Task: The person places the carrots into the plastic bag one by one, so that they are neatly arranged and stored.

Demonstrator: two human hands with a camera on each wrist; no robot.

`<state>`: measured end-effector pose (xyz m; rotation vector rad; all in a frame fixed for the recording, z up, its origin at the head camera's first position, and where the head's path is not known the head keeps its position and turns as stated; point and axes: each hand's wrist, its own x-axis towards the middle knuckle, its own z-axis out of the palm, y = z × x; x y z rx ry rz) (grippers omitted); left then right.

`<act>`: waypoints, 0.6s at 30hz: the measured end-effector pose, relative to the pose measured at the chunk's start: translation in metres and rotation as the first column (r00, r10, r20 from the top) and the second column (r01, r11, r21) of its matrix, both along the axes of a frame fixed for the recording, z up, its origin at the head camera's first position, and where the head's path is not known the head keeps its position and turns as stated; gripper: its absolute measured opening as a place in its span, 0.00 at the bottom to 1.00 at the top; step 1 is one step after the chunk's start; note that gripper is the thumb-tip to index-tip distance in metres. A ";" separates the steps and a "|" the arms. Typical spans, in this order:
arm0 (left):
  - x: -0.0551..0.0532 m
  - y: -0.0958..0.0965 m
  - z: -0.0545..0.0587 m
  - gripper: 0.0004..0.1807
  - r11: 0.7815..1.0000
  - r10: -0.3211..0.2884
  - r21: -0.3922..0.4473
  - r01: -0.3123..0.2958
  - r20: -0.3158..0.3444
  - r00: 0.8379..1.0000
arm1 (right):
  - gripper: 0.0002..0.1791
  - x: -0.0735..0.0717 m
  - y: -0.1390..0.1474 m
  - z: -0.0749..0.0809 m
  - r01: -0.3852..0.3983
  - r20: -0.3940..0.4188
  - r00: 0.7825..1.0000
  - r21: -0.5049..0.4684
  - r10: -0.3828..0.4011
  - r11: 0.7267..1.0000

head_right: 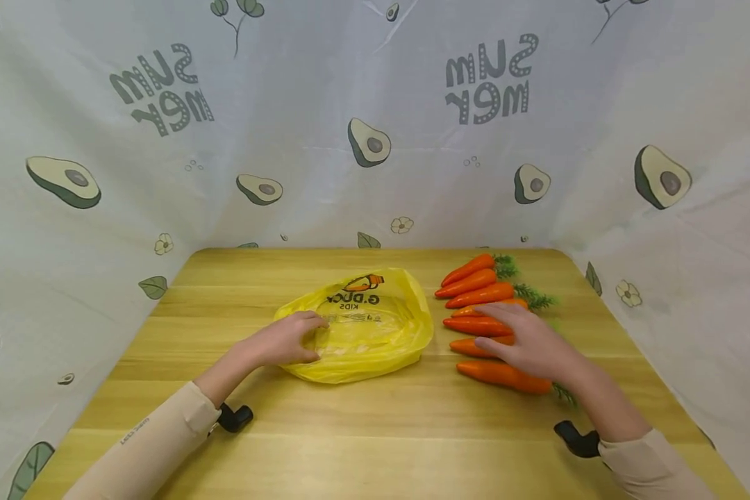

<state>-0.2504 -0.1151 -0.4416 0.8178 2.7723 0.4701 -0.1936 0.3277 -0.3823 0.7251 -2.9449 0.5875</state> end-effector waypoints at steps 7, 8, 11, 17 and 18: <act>-0.001 -0.002 0.001 0.35 0.999 -0.022 -0.029 0.022 -0.013 1.000 | 0.31 0.007 0.007 0.000 0.018 0.050 0.999 -0.007 -0.018 1.000; -0.001 -0.002 0.001 0.35 0.999 -0.026 -0.032 0.025 -0.017 1.000 | 0.30 0.007 0.008 -0.001 0.013 0.052 0.999 -0.014 -0.013 1.000; -0.001 -0.002 0.002 0.35 0.999 -0.030 -0.040 0.029 -0.028 0.999 | 0.27 0.011 0.014 -0.003 -0.002 0.063 0.998 -0.041 0.005 0.999; -0.002 -0.001 0.001 0.36 0.999 -0.037 -0.039 0.036 -0.030 0.999 | 0.25 0.016 0.027 -0.008 0.014 0.084 0.996 -0.021 -0.012 1.000; -0.002 -0.001 0.001 0.36 0.999 -0.040 -0.035 0.039 -0.031 0.999 | 0.25 0.016 0.028 -0.008 0.008 0.070 0.998 -0.022 -0.007 1.000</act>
